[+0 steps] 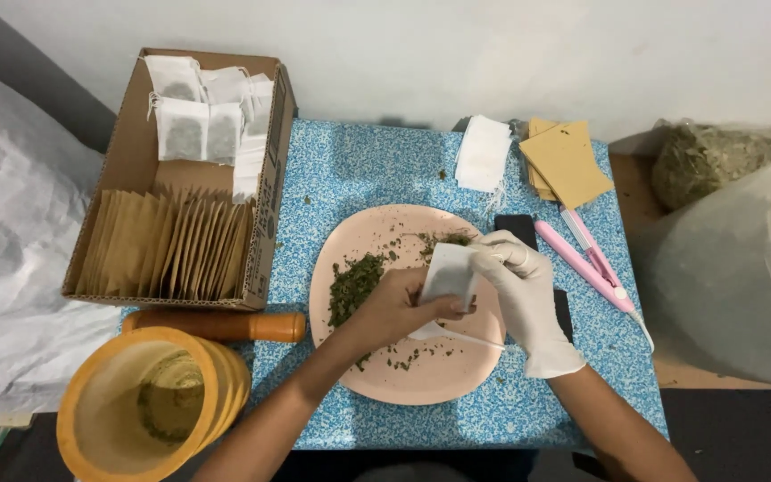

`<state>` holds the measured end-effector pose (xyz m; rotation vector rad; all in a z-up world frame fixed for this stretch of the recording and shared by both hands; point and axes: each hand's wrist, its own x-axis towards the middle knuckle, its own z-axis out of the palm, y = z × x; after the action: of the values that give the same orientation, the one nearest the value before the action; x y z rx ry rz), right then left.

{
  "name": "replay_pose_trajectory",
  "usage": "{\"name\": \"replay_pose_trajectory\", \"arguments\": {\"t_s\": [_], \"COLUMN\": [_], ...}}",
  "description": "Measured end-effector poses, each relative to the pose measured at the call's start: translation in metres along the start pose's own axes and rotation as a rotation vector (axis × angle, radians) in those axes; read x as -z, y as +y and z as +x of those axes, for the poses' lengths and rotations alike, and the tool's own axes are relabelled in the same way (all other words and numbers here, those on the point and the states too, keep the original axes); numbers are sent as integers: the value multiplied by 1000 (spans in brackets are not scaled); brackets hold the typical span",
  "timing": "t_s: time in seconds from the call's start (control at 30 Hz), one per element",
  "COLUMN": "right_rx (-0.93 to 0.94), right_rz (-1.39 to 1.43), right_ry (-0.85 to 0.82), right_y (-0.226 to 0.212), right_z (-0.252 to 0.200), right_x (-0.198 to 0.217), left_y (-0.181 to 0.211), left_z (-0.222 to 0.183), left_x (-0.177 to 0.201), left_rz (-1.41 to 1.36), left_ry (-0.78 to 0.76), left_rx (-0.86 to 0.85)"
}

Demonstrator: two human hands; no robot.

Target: Filling individual tea filter bags with dried tea leaves using a small spoon.

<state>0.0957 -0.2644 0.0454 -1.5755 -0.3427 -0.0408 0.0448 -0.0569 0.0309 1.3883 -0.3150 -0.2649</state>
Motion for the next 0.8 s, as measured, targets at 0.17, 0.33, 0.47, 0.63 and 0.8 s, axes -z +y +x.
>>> {"name": "replay_pose_trajectory", "arguments": {"t_s": [0.17,0.33,0.47,0.63,0.8], "right_rx": [9,19,40,91,164], "right_rz": [-20,10,24,73,69], "right_ry": [15,20,56,40,-18], "right_y": [0,3,5,-2,-24], "right_z": [-1,3,0,-2,-11], "right_x": [5,6,11,7,-6], "left_y": [-1,-5,1,-4,-16], "left_z": [4,8,3,5,7], "left_x": [-4,-1,-5,4,12], "left_rz": [17,16,-35,101,183], "left_ry": [-50,-73,-102,-79,28], "left_rx": [-10,-27,-70,-103,-194]}}
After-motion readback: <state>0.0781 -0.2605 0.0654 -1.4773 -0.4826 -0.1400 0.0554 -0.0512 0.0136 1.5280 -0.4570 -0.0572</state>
